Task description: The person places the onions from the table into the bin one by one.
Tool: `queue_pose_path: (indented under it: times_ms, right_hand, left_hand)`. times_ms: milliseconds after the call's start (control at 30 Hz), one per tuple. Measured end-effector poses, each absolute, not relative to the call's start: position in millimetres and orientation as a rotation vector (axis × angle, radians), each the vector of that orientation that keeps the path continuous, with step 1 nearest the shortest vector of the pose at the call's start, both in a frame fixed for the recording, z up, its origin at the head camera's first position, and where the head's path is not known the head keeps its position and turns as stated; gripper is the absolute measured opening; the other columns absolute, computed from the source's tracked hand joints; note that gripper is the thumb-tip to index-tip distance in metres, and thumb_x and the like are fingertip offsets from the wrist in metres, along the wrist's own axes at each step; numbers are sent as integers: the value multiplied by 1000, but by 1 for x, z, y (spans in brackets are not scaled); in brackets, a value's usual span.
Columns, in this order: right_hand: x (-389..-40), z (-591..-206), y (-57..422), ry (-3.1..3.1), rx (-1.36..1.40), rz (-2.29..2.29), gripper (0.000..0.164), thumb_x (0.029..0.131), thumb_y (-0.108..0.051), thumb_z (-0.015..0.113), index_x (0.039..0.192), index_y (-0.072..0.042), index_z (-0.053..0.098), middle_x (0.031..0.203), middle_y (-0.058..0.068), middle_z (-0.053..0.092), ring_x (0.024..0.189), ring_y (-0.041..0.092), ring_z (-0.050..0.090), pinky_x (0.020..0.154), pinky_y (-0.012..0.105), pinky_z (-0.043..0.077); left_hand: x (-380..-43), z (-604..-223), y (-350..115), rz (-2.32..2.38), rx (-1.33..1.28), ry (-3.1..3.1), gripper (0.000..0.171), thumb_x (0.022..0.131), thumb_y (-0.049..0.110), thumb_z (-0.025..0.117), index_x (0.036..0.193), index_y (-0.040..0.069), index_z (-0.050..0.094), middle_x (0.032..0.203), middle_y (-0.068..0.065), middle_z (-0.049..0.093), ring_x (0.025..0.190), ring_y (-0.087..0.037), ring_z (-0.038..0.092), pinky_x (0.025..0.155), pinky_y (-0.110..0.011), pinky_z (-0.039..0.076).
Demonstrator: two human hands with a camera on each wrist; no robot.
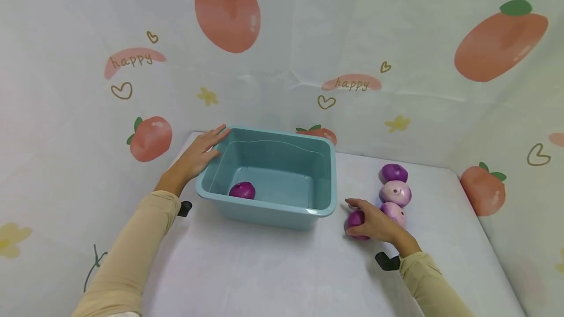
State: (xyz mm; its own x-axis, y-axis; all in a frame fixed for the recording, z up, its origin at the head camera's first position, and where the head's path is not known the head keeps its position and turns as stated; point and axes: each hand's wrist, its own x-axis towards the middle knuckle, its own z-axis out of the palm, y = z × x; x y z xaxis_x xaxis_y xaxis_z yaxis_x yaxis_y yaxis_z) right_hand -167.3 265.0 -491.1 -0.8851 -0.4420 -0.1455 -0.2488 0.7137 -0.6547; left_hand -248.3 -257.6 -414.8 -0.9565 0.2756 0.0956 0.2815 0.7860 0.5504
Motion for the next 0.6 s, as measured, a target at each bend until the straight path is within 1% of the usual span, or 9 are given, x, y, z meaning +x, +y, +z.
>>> queue_pose_path:
  times_ms: [100, 200, 333, 467, 600]
  right_hand:
    - [-168, -492, 263, 2646, -544, -902, 73, 81, -29, 84, 141, -1, 54, 139, 20, 61, 125, 37, 60, 103, 52, 52]
    - [-168, -492, 262, 2658, -519, -879, 69, 80, -30, 84, 137, -2, 58, 135, 18, 63, 118, 32, 62, 97, 45, 54]
    - [-168, -491, 261, 2664, -481, -872, 71, 80, -32, 85, 138, -3, 57, 128, 17, 67, 110, 28, 64, 91, 39, 55]
    - [-170, -490, 261, 2683, -463, -857, 76, 81, -37, 84, 142, -5, 53, 123, 17, 69, 106, 27, 66, 87, 39, 57]
    - [-172, -487, 264, 2708, -460, -869, 75, 85, -41, 80, 144, -6, 51, 127, 18, 68, 110, 30, 66, 90, 44, 59]
  left_hand:
    - [-249, -415, -257, -919, -461, -2956, 65, 100, 23, 41, 162, 35, 26, 173, 2, 18, 159, -44, 14, 119, -78, 16]
    - [-248, -414, -257, -925, -461, -2956, 66, 99, 22, 42, 162, 34, 26, 173, 2, 18, 159, -44, 14, 119, -77, 16]
    - [-248, -414, -257, -927, -465, -2957, 66, 99, 23, 42, 162, 34, 26, 173, 1, 18, 159, -43, 13, 119, -78, 15]
    - [-249, -414, -257, -930, -457, -2955, 66, 99, 23, 41, 162, 34, 26, 173, 2, 18, 159, -43, 13, 118, -78, 16]
    - [-249, -414, -256, -932, -455, -2959, 67, 99, 22, 41, 162, 34, 25, 173, 2, 17, 159, -43, 14, 118, -78, 17]
